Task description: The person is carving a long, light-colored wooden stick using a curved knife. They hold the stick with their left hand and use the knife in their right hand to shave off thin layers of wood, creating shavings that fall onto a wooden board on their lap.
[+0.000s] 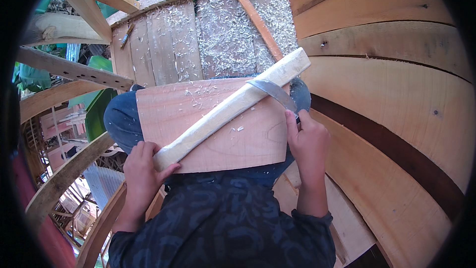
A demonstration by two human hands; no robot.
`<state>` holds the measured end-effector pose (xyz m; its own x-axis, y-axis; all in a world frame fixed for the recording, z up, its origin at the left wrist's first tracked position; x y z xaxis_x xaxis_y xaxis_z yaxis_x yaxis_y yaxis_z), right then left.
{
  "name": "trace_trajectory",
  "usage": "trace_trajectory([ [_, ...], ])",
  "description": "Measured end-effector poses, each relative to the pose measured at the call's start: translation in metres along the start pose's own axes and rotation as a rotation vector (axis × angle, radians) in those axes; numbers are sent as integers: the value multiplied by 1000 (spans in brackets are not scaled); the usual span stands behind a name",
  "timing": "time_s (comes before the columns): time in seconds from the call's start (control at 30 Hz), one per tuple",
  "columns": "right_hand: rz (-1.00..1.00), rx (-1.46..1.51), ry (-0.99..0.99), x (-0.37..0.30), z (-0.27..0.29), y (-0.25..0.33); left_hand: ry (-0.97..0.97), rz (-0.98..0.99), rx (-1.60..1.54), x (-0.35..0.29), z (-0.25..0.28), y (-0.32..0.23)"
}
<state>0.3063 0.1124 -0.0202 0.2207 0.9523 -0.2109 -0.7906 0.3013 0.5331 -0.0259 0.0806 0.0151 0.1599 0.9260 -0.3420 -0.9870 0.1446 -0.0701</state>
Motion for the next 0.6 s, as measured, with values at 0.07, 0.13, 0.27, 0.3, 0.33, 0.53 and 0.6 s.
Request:
trace_trajectory([
  [0.07, 50, 0, 86, -13, -5, 15, -55, -19, 3, 1, -1, -1],
  [0.13, 167, -42, 174, -22, -19, 23, -8, 55, 5, 0, -3, 1],
  [0.27, 32, -69, -70, 10, -13, -16, 55, 107, -9, -9, -12, 12],
  [0.3, -39, -38, -91, 14, -5, -20, 85, 113, 1, -12, -15, 12],
  [0.33, -41, -37, -70, 12, -2, -13, 81, 109, -17, -13, -13, 12],
  [0.53, 220, 72, 151, -26, -30, 36, 87, 35, 13, -17, 0, 12],
  [0.6, 268, 81, 162, -29, -36, 44, 138, -13, -83, -14, -1, 10],
])
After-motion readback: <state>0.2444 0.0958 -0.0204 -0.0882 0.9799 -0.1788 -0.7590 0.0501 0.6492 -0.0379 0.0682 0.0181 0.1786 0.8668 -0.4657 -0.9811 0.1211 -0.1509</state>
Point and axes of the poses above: each hand's wrist, its own x-axis towards the middle knuckle, its own z-axis out of the back of the hand, y = z × x, the point moved 2 cm from there along x, towards the middle knuckle, and after that the axes turned 13 degrees about x, right-handed, at the moved point
